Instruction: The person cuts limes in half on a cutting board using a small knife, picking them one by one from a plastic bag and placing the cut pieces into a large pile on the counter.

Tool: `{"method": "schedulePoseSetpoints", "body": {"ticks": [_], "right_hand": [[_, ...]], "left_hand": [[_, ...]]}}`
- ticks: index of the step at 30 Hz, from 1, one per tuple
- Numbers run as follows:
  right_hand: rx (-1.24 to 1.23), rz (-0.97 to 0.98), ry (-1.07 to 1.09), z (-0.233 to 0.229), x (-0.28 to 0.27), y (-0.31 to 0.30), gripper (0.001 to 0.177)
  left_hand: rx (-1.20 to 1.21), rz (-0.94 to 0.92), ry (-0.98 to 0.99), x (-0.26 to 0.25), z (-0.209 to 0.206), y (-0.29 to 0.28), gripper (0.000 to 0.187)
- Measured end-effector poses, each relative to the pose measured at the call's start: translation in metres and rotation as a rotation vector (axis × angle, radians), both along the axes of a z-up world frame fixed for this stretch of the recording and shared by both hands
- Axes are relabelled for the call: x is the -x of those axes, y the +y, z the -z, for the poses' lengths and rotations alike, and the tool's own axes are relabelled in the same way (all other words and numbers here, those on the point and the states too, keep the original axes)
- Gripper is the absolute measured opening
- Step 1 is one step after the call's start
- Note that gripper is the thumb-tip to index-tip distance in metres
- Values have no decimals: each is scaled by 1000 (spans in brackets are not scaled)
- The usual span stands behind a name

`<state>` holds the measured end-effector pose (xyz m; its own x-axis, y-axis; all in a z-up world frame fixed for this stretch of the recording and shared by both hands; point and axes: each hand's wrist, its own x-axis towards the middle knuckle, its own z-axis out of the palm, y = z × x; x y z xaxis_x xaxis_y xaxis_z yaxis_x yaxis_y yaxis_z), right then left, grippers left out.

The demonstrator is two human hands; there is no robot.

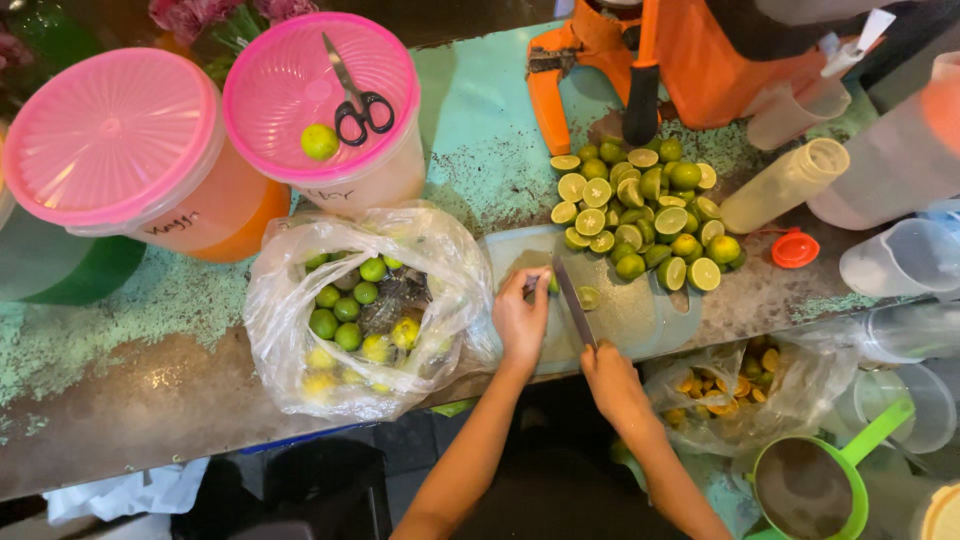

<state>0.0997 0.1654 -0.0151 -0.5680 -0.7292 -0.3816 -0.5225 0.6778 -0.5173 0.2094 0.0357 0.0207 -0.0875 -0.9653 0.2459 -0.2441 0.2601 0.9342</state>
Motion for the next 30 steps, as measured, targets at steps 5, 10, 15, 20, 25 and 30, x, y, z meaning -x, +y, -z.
{"method": "schedulePoseSetpoints", "body": {"ticks": [5,10,15,20,25,30], "right_hand": [[118,-115,-25,17,22,-26,43],[282,133,-637,-26,29,-21,37],[509,375,-797,-35,55,7,33],[556,414,-746,-23,76,24,32],[618,412,-780,-8,78,27,34],[647,442,-783,-6,82,21,32]], "left_hand": [[49,-31,-13,2,0,0,26],[97,23,-132,1,-13,6,31],[328,265,-440,18,-19,6,51],[371,457,-524,36,-9,-2,45],[412,560,-442,35,-2,-5,33],[459,466,-229,79,-7,-29,24]]}}
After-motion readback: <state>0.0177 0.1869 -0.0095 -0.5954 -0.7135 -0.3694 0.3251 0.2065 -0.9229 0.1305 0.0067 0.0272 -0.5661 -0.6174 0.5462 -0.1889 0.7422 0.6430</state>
